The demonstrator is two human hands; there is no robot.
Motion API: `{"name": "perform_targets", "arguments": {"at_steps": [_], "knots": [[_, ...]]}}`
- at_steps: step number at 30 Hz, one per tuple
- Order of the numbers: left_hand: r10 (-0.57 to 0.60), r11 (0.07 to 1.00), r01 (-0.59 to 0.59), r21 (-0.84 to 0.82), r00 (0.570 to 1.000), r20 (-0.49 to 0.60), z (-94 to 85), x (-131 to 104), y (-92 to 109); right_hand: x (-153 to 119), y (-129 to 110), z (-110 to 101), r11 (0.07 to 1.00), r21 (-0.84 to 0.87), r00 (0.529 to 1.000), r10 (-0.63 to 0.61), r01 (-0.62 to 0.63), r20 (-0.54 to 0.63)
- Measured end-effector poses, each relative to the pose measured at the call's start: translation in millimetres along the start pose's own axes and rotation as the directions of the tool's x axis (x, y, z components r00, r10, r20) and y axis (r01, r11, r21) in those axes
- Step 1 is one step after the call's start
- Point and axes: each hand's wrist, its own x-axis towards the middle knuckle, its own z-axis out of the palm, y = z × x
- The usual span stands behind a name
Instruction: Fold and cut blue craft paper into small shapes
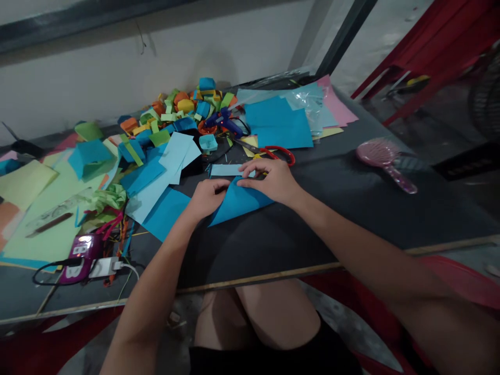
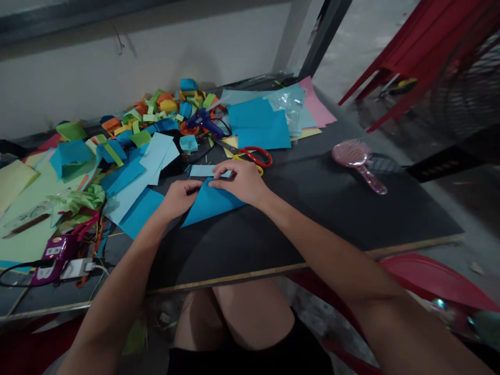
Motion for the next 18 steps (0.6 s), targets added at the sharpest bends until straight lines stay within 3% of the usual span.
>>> {"name": "perform_targets", "arguments": {"at_steps": [5,13,18], "knots": [[-0.002,0.999,0.0,-0.037,1.0,-0.031,0.5,0.7,-2.9,-1.2,-1.8,0.7,0.971,0.171,0.985,0.158,-0.167,0.068],[-0.07,0.992,0.052,-0.112,0.984,-0.166,5.4,0.6,-0.4,-2.0,-4.6,-2.0,0.976,0.158,0.988,0.144,-0.151,0.055],[-0.035,0.999,0.036,0.002,0.974,-0.222,7.5,0.2,-0.9,-1.4,-6.7,-1.5,0.983,0.115,0.989,0.145,-0.146,0.013]]}}
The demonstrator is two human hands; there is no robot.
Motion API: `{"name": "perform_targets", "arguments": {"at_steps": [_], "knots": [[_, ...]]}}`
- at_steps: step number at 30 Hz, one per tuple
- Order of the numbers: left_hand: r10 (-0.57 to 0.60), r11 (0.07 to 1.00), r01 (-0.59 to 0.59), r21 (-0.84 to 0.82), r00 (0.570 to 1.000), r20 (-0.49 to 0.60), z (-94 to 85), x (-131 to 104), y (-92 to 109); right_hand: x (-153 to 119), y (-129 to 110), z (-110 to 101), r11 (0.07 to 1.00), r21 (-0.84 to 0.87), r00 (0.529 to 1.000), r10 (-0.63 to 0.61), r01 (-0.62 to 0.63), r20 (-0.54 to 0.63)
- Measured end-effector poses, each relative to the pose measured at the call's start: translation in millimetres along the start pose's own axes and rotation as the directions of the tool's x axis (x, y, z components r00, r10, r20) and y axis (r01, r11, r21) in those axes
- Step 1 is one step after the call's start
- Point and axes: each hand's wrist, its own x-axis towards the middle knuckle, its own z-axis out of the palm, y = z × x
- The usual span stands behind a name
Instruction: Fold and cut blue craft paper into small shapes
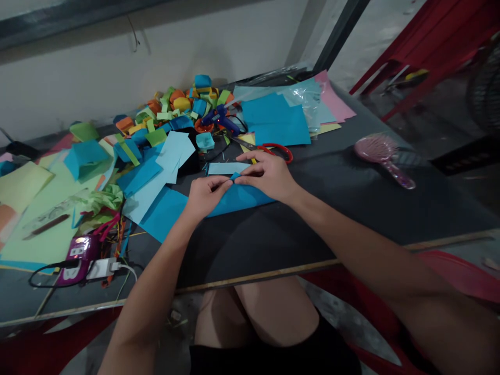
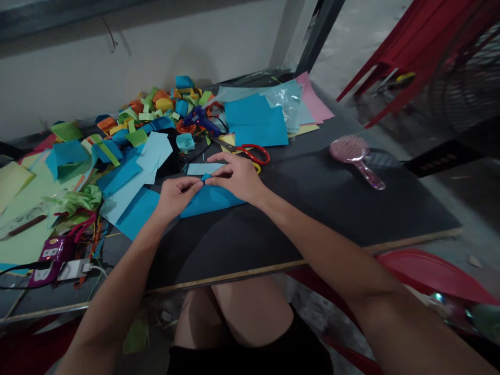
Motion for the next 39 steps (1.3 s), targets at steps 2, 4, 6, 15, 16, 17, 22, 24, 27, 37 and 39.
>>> {"name": "perform_targets", "arguments": {"at_steps": [2,4,6,15,16,17,22,24,27,37,39], "knots": [[0.019,0.998,-0.019,0.052,1.0,0.001,0.3,-0.4,1.3,-0.1,-1.1,0.4,1.0,-0.012,1.0,-0.01,0.01,-0.01],[0.044,0.994,-0.045,0.096,0.999,0.006,0.3,-0.8,2.8,-0.3,-1.9,0.5,1.0,-0.007,1.0,-0.009,0.009,-0.015],[0.063,0.99,-0.063,0.125,0.998,0.007,0.4,-1.0,3.6,-0.7,-2.4,0.5,1.0,-0.001,1.0,-0.006,0.006,-0.023],[0.099,0.981,-0.096,0.166,0.995,-0.01,2.0,-0.8,0.7,-2.1,-3.6,1.4,1.0,-0.013,1.0,-0.017,0.017,-0.016],[0.097,0.982,-0.094,0.167,0.995,-0.013,2.3,-0.8,0.9,-2.4,-4.1,1.5,1.0,-0.01,1.0,-0.014,0.014,-0.015],[0.098,0.982,-0.093,0.164,0.995,-0.019,2.6,-0.8,1.1,-2.5,-4.5,1.1,1.0,-0.006,1.0,-0.011,0.011,-0.013],[0.12,0.98,-0.097,0.172,0.984,-0.129,1.7,0.6,1.3,-0.2,-2.3,-7.4,0.999,-0.052,0.993,0.018,-0.012,0.119],[0.12,0.973,-0.08,0.215,0.975,-0.185,-0.6,1.2,1.2,2.4,0.2,-12.5,0.994,-0.108,0.978,0.034,-0.012,0.204],[0.134,0.959,-0.069,0.276,0.965,-0.226,-4.9,1.2,1.7,6.4,3.6,-18.0,0.988,-0.148,0.955,0.075,-0.034,0.286],[0.209,0.894,-0.038,0.447,0.916,-0.341,-16.6,3.6,-2.8,13.7,2.7,-27.3,0.954,0.013,0.914,0.282,-0.299,0.291],[0.234,0.883,-0.045,0.468,0.905,-0.356,-19.2,4.7,-5.1,14.6,-1.4,-31.1,0.956,-0.002,0.916,0.281,-0.292,0.288]]}}
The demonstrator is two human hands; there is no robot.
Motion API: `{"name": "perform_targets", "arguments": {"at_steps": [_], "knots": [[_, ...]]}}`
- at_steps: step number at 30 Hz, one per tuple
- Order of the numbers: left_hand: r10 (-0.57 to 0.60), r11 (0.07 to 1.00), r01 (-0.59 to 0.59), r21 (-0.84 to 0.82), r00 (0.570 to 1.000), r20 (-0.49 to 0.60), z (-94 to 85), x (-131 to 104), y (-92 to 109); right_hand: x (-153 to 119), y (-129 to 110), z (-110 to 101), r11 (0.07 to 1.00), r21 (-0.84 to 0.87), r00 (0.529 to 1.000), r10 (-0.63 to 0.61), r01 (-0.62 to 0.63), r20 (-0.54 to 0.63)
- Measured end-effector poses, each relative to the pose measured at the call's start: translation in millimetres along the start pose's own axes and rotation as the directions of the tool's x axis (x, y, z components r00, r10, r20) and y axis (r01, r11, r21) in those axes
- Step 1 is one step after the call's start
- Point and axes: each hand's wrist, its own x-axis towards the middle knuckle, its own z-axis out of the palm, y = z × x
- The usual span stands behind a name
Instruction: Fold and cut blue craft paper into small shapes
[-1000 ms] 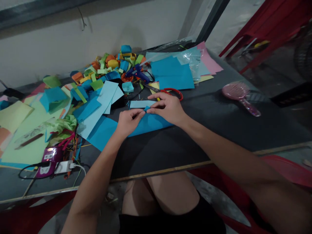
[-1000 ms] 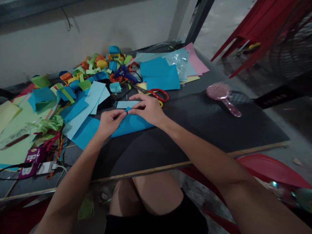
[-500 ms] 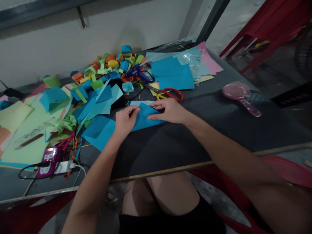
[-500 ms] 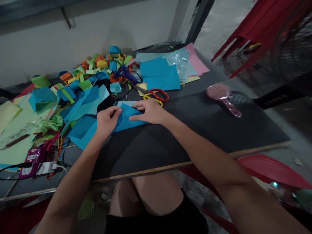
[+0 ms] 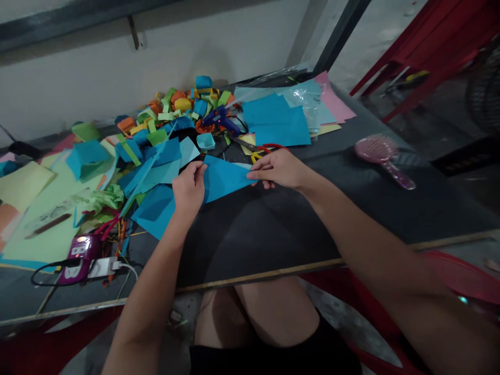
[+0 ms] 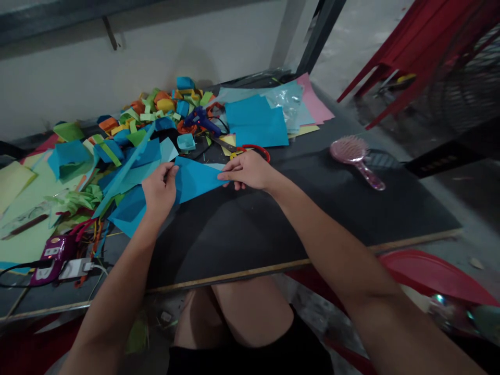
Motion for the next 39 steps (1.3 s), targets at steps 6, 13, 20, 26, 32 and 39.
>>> {"name": "perform_targets", "arguments": {"at_steps": [6,13,20,26,32,39], "knots": [[0.083,0.996,-0.083,0.029,0.996,-0.016,-2.1,2.8,-8.9,-4.9,-7.4,-8.4,0.994,-0.105,0.993,0.023,-0.011,0.118],[0.12,0.993,-0.12,0.013,0.991,-0.052,-6.5,4.7,-13.4,-1.6,1.5,-8.7,0.984,-0.176,0.993,0.011,0.009,0.114],[0.034,0.998,-0.038,-0.046,0.995,-0.097,-9.9,7.9,-17.3,0.4,3.0,-6.5,0.982,-0.126,0.988,-0.133,0.142,0.08],[0.038,0.995,-0.043,-0.087,0.998,-0.056,-8.6,4.8,-11.8,-2.1,3.3,2.5,0.979,-0.029,0.978,-0.202,0.203,0.043],[-0.062,0.991,0.048,-0.127,0.993,-0.105,-10.4,3.7,-3.0,-4.5,-0.9,8.8,0.984,-0.073,0.986,-0.161,0.163,0.033],[0.017,0.999,-0.027,-0.02,0.919,-0.394,-6.9,-6.8,5.5,4.5,8.6,27.7,0.966,0.143,0.926,-0.156,0.216,-0.344]]}}
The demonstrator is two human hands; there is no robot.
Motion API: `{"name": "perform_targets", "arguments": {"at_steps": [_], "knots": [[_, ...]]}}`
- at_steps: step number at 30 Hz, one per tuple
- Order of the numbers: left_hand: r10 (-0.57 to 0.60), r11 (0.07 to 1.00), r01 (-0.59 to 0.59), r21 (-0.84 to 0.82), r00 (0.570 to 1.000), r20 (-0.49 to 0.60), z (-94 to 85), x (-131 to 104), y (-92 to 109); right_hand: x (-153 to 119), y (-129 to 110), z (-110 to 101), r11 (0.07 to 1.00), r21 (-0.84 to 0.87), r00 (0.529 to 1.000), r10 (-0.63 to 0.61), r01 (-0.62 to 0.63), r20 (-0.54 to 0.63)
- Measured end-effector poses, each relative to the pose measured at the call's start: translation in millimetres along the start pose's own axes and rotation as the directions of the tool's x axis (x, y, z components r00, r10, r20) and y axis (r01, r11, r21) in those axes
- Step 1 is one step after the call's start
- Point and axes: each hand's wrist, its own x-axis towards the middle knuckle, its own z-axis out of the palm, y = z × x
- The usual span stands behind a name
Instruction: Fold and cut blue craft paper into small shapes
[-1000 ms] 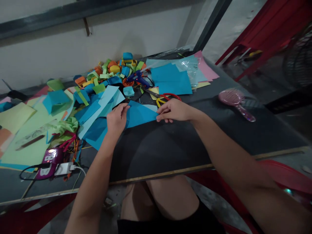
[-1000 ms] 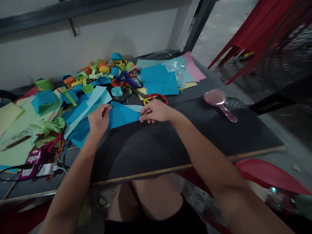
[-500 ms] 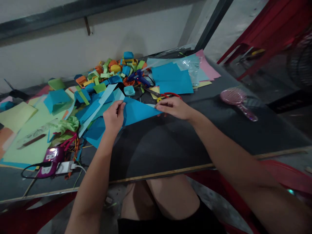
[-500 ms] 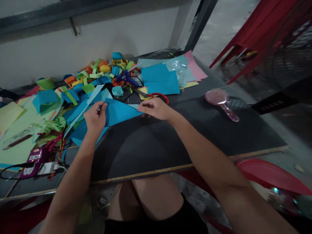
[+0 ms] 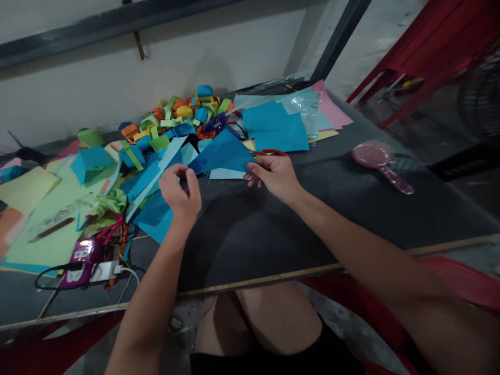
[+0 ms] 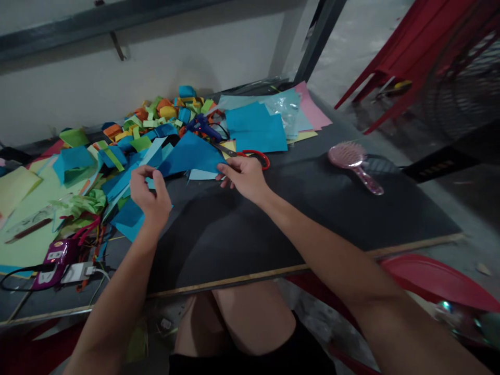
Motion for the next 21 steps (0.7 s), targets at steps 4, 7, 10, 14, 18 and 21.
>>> {"name": "perform_targets", "arguments": {"at_steps": [4,7,10,14,18,21], "knots": [[0.066,0.998,-0.065,0.008,0.978,-0.2,7.0,-17.3,16.3,-3.0,2.9,8.5,0.996,0.084,0.994,0.022,-0.013,-0.11],[-0.108,0.983,0.097,-0.153,0.992,-0.068,15.8,-24.7,22.1,-5.3,3.0,12.8,0.972,0.225,0.983,0.108,-0.074,-0.146],[-0.274,0.778,0.466,-0.422,0.856,0.439,28.8,-29.9,20.7,-10.6,1.7,21.0,0.944,0.283,0.981,0.187,-0.168,-0.041],[-0.336,0.504,0.738,-0.449,0.646,0.686,42.1,-37.5,20.6,-21.0,-1.4,32.8,0.96,0.207,0.98,0.17,-0.187,0.099],[-0.425,0.453,0.76,-0.465,0.643,0.637,41.7,-34.2,19.0,-23.3,-0.2,31.9,0.986,0.129,0.991,0.09,-0.103,0.103],[-0.513,0.433,0.766,-0.475,0.643,0.568,37.3,-21.2,5.5,-19.5,0.6,25.1,0.995,0.076,0.996,0.06,-0.065,0.061]]}}
